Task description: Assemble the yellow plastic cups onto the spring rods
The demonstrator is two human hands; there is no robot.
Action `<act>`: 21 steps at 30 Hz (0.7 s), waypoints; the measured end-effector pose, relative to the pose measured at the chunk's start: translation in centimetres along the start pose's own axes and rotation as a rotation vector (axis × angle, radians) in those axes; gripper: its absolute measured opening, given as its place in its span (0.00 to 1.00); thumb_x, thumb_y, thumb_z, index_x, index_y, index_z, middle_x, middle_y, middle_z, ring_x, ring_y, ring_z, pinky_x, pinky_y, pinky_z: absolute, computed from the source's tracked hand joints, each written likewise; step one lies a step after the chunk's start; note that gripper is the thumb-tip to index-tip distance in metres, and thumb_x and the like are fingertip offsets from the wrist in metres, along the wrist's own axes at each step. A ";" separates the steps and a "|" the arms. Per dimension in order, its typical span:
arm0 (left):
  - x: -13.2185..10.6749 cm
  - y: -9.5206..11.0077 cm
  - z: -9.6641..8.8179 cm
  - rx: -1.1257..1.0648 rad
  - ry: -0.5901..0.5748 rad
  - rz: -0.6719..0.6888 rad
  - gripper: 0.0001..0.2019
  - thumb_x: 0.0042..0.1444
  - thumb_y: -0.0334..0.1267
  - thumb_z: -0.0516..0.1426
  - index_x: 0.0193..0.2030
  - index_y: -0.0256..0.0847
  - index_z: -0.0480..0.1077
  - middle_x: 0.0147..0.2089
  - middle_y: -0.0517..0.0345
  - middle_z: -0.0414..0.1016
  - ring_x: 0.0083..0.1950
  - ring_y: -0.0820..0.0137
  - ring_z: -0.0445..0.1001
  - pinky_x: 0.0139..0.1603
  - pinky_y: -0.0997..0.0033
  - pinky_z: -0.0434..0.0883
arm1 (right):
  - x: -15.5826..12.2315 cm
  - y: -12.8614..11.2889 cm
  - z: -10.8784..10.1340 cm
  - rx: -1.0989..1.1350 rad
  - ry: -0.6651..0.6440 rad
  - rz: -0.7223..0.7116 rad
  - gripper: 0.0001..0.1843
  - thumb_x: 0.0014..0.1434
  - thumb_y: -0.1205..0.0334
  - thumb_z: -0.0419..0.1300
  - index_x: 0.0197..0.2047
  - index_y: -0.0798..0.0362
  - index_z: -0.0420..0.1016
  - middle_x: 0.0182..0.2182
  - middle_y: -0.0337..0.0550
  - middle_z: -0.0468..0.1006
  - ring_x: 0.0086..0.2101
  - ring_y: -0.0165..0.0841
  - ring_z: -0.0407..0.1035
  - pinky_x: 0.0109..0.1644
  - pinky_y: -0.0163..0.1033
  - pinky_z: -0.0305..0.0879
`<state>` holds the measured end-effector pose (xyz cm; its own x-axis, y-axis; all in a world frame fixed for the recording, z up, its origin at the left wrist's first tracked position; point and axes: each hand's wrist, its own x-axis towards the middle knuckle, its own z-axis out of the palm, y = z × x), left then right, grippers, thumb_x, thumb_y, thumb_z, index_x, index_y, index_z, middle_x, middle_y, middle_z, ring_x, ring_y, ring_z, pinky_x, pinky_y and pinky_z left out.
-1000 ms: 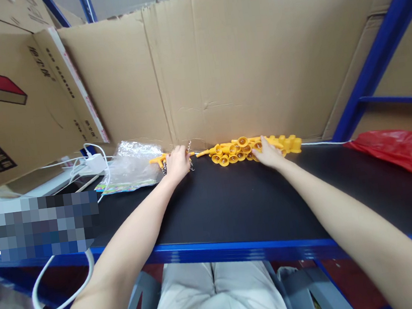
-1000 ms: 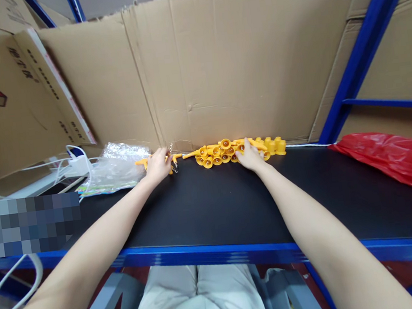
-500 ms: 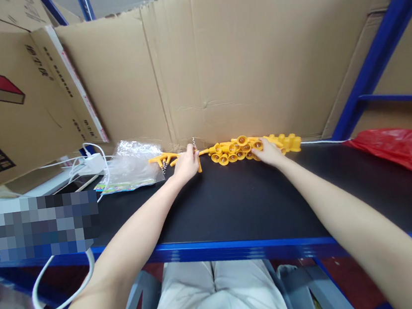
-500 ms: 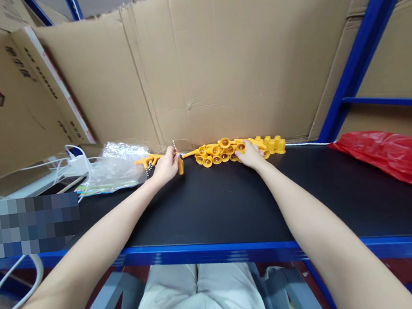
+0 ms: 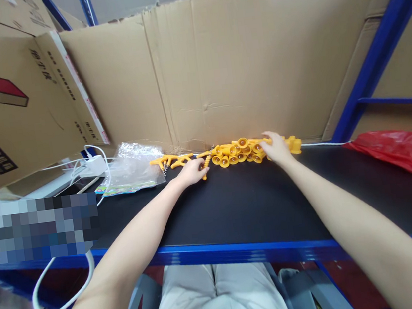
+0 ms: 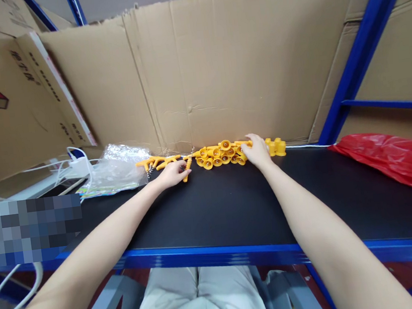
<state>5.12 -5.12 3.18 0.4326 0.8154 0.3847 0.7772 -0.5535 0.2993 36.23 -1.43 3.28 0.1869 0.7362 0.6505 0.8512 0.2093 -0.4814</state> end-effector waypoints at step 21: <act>0.0 0.6 0.0 0.062 -0.142 0.087 0.11 0.51 0.44 0.55 0.31 0.39 0.73 0.36 0.55 0.72 0.36 0.69 0.70 0.37 0.72 0.65 | -1.1 7.1 -2.2 -0.402 -0.170 0.221 0.32 0.54 0.63 0.49 0.63 0.53 0.54 0.63 0.46 0.51 0.62 0.44 0.41 0.61 0.62 0.40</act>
<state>5.58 -5.45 3.36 0.5563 0.7829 0.2785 0.7589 -0.6152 0.2137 43.12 -2.16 0.39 0.3301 0.8367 0.4369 0.9285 -0.2044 -0.3101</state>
